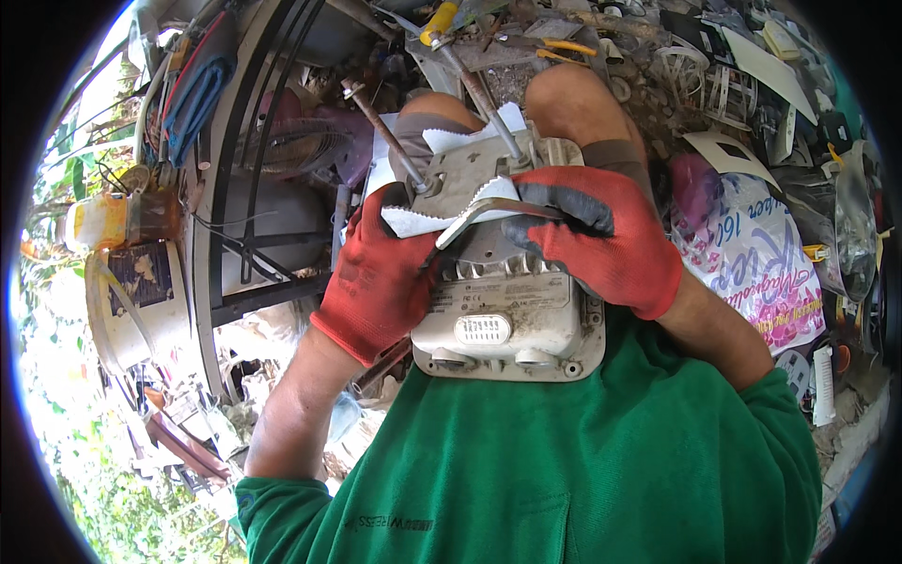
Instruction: The person uses a screwdriver and a small wrench to disassemble a metal mounting bracket from the back of a plastic electronic device housing while sitting on the floor.
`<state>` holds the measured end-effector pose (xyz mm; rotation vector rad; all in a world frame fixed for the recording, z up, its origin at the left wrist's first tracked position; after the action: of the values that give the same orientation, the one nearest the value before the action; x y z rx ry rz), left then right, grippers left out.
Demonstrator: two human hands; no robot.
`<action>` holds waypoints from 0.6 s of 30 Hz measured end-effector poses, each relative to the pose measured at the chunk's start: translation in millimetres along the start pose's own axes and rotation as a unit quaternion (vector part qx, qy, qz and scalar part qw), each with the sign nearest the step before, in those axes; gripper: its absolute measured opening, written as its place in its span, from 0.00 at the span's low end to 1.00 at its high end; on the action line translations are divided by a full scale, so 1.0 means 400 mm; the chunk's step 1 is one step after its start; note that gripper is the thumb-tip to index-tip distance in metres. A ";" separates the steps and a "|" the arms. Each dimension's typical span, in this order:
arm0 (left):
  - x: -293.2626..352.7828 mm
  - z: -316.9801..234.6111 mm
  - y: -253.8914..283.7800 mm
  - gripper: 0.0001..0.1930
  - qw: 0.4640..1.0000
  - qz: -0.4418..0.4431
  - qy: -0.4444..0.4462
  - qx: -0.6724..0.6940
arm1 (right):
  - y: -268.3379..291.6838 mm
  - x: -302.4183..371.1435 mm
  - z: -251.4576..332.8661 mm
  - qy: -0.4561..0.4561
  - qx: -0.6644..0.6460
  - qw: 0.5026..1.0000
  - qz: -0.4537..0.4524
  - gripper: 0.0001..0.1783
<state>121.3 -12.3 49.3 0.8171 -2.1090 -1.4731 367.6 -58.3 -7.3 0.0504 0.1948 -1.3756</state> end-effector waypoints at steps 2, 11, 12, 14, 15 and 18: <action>-0.002 0.005 0.002 0.17 1.000 0.002 0.002 0.013 | 0.001 0.000 -0.001 0.000 -0.017 1.000 -0.011 0.18; 0.002 -0.040 0.005 0.17 0.996 -0.012 0.020 -0.081 | -0.004 0.012 0.011 -0.005 -0.007 1.000 -0.001 0.19; 0.009 -0.041 0.012 0.16 0.998 -0.004 0.015 -0.066 | -0.005 0.013 0.016 0.001 -0.005 1.000 0.001 0.19; 0.012 -0.034 0.015 0.16 1.000 -0.004 0.023 -0.017 | 0.001 0.011 0.014 0.010 0.017 1.000 0.009 0.20; 0.013 -0.030 0.015 0.16 1.000 -0.004 0.026 0.008 | 0.003 0.009 0.013 0.014 0.028 0.999 0.014 0.20; -0.001 -0.023 0.017 0.16 1.000 -0.014 0.006 -0.008 | -0.001 0.007 0.026 -0.032 -0.050 0.998 -0.008 0.21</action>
<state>125.9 -16.6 58.9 0.8496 -2.0820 -1.4941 368.8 -62.6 2.5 -0.0778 0.2099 -1.3794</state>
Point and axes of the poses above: each hand's wrist, its own x-axis away from the middle knuckle, its own y-axis out of the back of the hand, z = x × y, the point moved 1 cm from there along -x, towards the middle knuckle, and after that the axes turned 13 degrees about x, right-handed, at the moved point
